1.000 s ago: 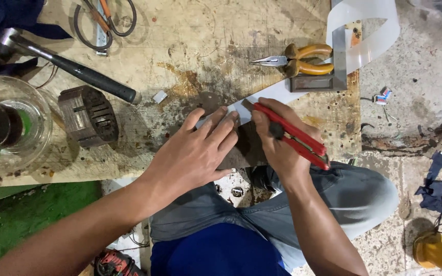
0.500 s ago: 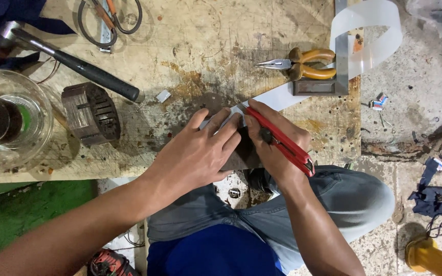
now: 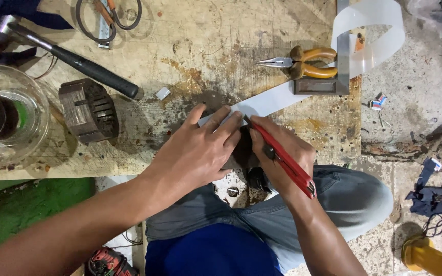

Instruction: Cutting or marking a white plastic strip using a utility knife and a metal square on a workbench.

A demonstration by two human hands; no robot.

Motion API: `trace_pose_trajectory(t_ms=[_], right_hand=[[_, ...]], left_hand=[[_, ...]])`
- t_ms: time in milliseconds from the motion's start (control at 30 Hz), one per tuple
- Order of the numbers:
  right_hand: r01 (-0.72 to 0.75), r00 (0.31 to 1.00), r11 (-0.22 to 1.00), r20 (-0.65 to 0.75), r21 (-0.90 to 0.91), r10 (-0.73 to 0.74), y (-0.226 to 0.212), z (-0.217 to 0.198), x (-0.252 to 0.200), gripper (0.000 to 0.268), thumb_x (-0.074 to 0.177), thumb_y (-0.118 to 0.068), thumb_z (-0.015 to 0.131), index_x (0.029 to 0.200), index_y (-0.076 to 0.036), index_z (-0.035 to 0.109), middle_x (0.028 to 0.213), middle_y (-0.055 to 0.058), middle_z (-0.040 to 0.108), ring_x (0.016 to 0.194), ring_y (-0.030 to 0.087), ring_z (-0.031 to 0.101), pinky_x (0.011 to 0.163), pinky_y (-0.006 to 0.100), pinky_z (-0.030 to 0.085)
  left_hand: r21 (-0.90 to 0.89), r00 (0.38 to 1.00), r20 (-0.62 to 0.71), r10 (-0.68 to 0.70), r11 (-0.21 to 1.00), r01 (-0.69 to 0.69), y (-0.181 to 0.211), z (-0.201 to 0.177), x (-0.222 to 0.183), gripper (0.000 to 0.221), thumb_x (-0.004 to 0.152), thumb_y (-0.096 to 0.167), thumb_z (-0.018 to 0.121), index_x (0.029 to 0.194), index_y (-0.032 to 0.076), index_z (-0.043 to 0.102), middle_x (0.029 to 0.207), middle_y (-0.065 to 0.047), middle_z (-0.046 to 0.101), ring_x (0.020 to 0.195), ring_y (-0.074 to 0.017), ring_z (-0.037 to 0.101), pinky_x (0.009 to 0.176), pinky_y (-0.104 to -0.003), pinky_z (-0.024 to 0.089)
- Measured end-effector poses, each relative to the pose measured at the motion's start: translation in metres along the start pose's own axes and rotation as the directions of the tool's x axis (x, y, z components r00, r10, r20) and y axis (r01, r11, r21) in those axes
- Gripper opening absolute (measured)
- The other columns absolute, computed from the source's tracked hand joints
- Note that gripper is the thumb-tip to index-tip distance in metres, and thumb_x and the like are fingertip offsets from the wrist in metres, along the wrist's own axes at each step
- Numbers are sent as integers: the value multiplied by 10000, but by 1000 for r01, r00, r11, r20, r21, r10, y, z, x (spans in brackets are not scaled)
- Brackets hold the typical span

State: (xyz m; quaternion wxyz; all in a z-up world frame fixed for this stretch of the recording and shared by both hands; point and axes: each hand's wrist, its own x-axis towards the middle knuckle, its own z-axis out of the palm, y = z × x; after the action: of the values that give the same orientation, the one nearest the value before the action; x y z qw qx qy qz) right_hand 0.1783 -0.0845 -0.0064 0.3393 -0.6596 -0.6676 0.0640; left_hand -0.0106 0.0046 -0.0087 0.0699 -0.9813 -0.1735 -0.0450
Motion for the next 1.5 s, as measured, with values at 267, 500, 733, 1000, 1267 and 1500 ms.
trace_pose_trajectory(t_ms=[267,500,733,1000,1267,1500], right_hand=[[-12,1000,999,-13,-39,11,2,-3,-17,201,1014,-124,675,1197,-70,737,1140,117,774,1010,236,773,899,322,611],[17,998,997,-68,76,-12,5,-7,-15,218,981,-137,739,1177,-43,732,1144,130,770,998,238,784,907,307,619],[-73,992,997,-99,21,75,22,-16,7,263,946,55,608,1191,-39,629,1138,168,714,954,292,720,771,367,567],[-60,996,976,49,-209,72,33,0,34,391,875,-335,882,1085,-71,683,683,46,677,528,209,608,511,368,474],[-118,981,989,147,-91,131,36,-7,47,302,846,-154,867,1082,-51,709,950,114,779,730,264,737,573,402,558],[-89,976,996,195,-23,92,58,-18,57,345,769,84,743,1104,10,702,991,172,751,851,314,716,742,404,577]], left_hand=[[-9,1000,-8,1,1000,-1,0,-3,-1,704,817,667,671,1296,151,672,1475,-89,556,1350,-230,549,1132,-491,370],[-111,996,-85,-22,994,12,1,10,-10,757,794,665,740,1292,103,650,1453,-100,549,1394,-271,498,1107,-562,404],[-332,993,-56,-108,940,83,4,6,-8,833,950,737,495,1426,59,577,1552,-151,471,1413,-350,430,1139,-611,315],[-491,975,-43,-220,854,171,12,1,3,1013,980,616,606,1611,-6,114,1504,-196,544,1422,-350,466,1172,-561,260],[-292,977,-151,-154,951,104,10,-7,6,632,1005,497,605,1468,80,500,1380,-110,619,1212,-243,646,1110,-498,323],[-100,994,-15,-109,989,107,19,1,23,1002,941,841,286,1608,94,314,1688,-81,278,1533,-245,333,1200,-574,267]])
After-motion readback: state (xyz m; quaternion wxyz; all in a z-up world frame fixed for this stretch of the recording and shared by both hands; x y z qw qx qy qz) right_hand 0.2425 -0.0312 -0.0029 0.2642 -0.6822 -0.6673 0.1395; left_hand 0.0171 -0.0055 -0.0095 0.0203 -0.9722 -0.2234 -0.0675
